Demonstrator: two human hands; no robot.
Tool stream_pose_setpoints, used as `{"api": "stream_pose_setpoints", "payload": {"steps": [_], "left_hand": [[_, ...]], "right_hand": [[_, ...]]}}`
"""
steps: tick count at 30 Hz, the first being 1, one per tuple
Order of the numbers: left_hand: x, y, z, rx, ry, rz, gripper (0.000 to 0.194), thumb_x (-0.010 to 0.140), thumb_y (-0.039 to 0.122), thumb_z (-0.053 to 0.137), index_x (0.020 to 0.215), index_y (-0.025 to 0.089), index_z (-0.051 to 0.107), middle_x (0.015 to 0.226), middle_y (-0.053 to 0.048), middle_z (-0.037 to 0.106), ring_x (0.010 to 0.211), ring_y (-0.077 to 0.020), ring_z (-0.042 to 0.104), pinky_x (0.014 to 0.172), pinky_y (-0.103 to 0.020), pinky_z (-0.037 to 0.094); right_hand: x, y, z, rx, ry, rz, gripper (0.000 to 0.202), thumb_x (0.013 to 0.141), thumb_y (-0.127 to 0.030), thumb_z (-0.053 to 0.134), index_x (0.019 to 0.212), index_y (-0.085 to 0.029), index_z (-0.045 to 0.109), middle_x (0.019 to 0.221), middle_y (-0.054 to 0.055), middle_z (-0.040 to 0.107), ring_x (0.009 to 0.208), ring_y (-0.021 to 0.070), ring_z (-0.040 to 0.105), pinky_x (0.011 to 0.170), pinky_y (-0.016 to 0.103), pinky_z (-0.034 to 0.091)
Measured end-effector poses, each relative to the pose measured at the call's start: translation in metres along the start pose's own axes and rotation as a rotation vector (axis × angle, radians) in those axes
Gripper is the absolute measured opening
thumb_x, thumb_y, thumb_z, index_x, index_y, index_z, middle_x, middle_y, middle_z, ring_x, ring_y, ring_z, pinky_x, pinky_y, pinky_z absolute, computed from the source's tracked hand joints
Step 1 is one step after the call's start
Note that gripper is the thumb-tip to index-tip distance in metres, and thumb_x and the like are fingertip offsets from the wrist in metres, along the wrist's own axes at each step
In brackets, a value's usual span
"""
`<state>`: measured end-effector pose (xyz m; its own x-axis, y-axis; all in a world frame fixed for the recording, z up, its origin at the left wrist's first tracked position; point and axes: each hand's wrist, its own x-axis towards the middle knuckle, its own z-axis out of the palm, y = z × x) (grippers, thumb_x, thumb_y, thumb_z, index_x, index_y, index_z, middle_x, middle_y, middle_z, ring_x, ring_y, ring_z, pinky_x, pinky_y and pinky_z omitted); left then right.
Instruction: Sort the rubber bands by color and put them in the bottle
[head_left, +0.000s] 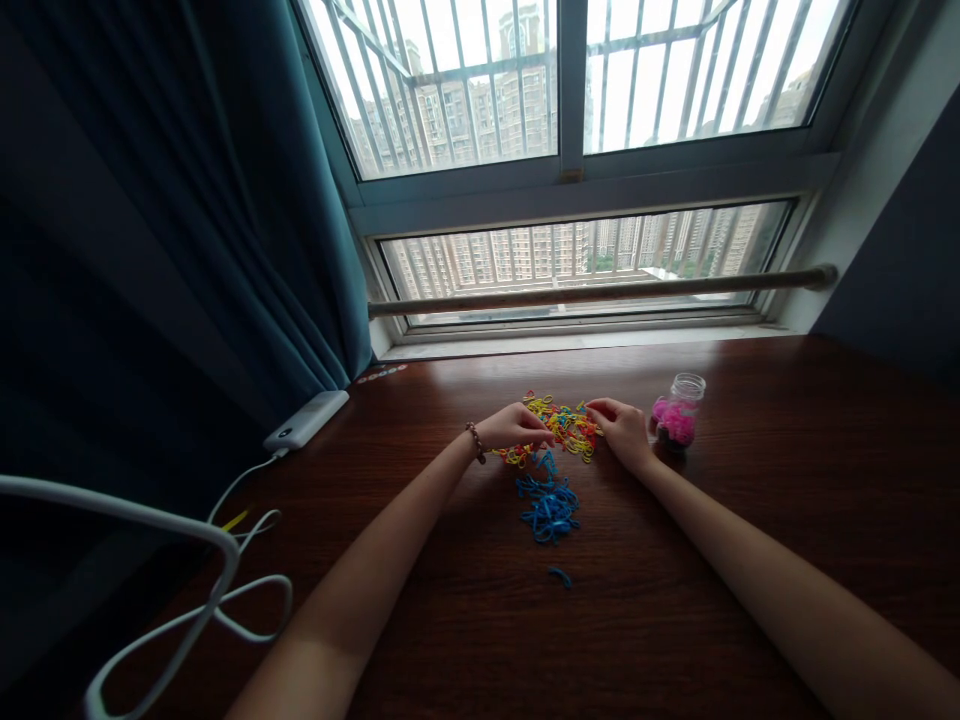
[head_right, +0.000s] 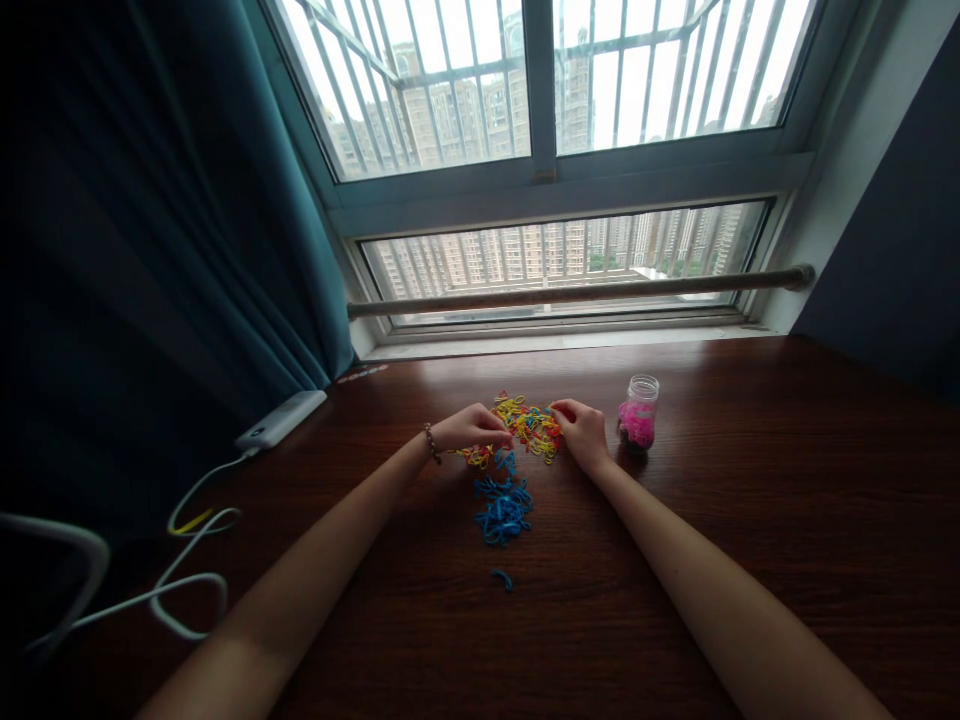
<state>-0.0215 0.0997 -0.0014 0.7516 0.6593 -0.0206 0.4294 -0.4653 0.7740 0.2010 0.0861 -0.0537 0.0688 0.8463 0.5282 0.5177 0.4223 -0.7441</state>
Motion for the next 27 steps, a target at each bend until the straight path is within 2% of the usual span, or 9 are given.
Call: {"api": "stream_pose_setpoints", "payload": {"steps": [2, 5, 7, 11, 15, 18, 21, 24, 27], "left_hand": [[0.002, -0.003, 0.000, 0.067, 0.126, -0.011, 0.032, 0.076, 0.037, 0.052, 0.079, 0.010, 0.068, 0.062, -0.004, 0.064, 0.055, -0.0101, 0.054, 0.050, -0.018, 0.040], [0.006, -0.015, 0.001, 0.252, 0.409, -0.031, 0.023, 0.075, 0.030, 0.055, 0.079, 0.012, 0.067, 0.070, -0.004, 0.065, 0.062, -0.0123, 0.056, 0.057, -0.021, 0.044], [0.007, -0.025, 0.002, 0.372, 0.496, 0.007, 0.018, 0.075, 0.023, 0.054, 0.084, 0.014, 0.066, 0.081, -0.005, 0.066, 0.073, -0.0146, 0.058, 0.068, -0.024, 0.046], [0.007, -0.036, 0.006, 0.523, 0.465, 0.106, 0.029, 0.074, 0.012, 0.049, 0.099, 0.020, 0.062, 0.099, -0.005, 0.064, 0.095, -0.0172, 0.054, 0.086, -0.029, 0.042], [0.006, -0.039, 0.008, 0.609, 0.371, 0.085, 0.032, 0.072, 0.010, 0.050, 0.097, 0.024, 0.063, 0.102, -0.002, 0.063, 0.098, -0.0175, 0.051, 0.091, -0.030, 0.038], [0.006, -0.039, 0.008, 0.677, 0.340, 0.059, 0.030, 0.074, 0.011, 0.048, 0.094, 0.026, 0.065, 0.103, 0.000, 0.063, 0.099, -0.0182, 0.049, 0.091, -0.033, 0.035], [0.005, -0.040, 0.009, 0.753, 0.330, 0.058, 0.031, 0.074, 0.010, 0.047, 0.094, 0.026, 0.064, 0.103, 0.001, 0.062, 0.101, -0.0200, 0.046, 0.090, -0.037, 0.032], [0.004, -0.038, 0.009, 0.810, 0.299, 0.071, 0.034, 0.072, 0.007, 0.047, 0.094, 0.027, 0.063, 0.102, 0.000, 0.062, 0.101, -0.0212, 0.045, 0.088, -0.039, 0.029], [0.003, -0.036, 0.010, 0.839, 0.287, 0.079, 0.034, 0.070, 0.005, 0.047, 0.092, 0.026, 0.064, 0.099, -0.001, 0.062, 0.102, -0.0215, 0.044, 0.088, -0.039, 0.027]], "right_hand": [[0.000, -0.001, 0.000, -0.032, 0.009, -0.030, 0.023, 0.077, -0.033, 0.048, 0.080, -0.018, 0.066, 0.073, 0.005, 0.067, 0.065, 0.0183, 0.060, 0.062, 0.029, 0.046], [-0.002, -0.005, 0.002, -0.075, 0.026, -0.100, 0.024, 0.081, -0.030, 0.043, 0.081, -0.017, 0.062, 0.074, 0.006, 0.065, 0.066, 0.0187, 0.059, 0.063, 0.030, 0.045], [-0.006, -0.011, 0.004, -0.096, 0.012, -0.191, 0.023, 0.084, -0.027, 0.039, 0.086, -0.016, 0.060, 0.079, 0.008, 0.064, 0.073, 0.0193, 0.059, 0.068, 0.030, 0.045], [-0.022, -0.030, 0.009, -0.150, -0.151, -0.498, 0.023, 0.086, -0.020, 0.034, 0.096, -0.016, 0.055, 0.086, 0.009, 0.062, 0.082, 0.0194, 0.056, 0.075, 0.031, 0.043], [-0.034, -0.045, 0.010, -0.205, -0.375, -0.723, 0.022, 0.085, -0.018, 0.037, 0.100, -0.017, 0.054, 0.080, 0.007, 0.061, 0.074, 0.0173, 0.055, 0.069, 0.028, 0.044], [-0.029, -0.041, 0.010, -0.263, -0.295, -0.646, 0.023, 0.086, -0.017, 0.036, 0.100, -0.016, 0.054, 0.081, 0.008, 0.061, 0.078, 0.0186, 0.054, 0.072, 0.030, 0.043], [-0.017, -0.024, 0.012, -0.332, -0.167, -0.470, 0.027, 0.084, -0.015, 0.037, 0.106, -0.014, 0.053, 0.097, 0.010, 0.060, 0.094, 0.0218, 0.050, 0.083, 0.034, 0.040], [-0.008, -0.004, 0.017, -0.385, -0.210, -0.351, 0.031, 0.083, -0.016, 0.039, 0.110, -0.016, 0.054, 0.106, 0.009, 0.058, 0.105, 0.0228, 0.044, 0.090, 0.036, 0.037], [-0.005, 0.010, 0.022, -0.426, -0.293, -0.285, 0.029, 0.084, -0.018, 0.039, 0.104, -0.017, 0.060, 0.106, 0.007, 0.060, 0.109, 0.0236, 0.041, 0.093, 0.037, 0.035]]}}
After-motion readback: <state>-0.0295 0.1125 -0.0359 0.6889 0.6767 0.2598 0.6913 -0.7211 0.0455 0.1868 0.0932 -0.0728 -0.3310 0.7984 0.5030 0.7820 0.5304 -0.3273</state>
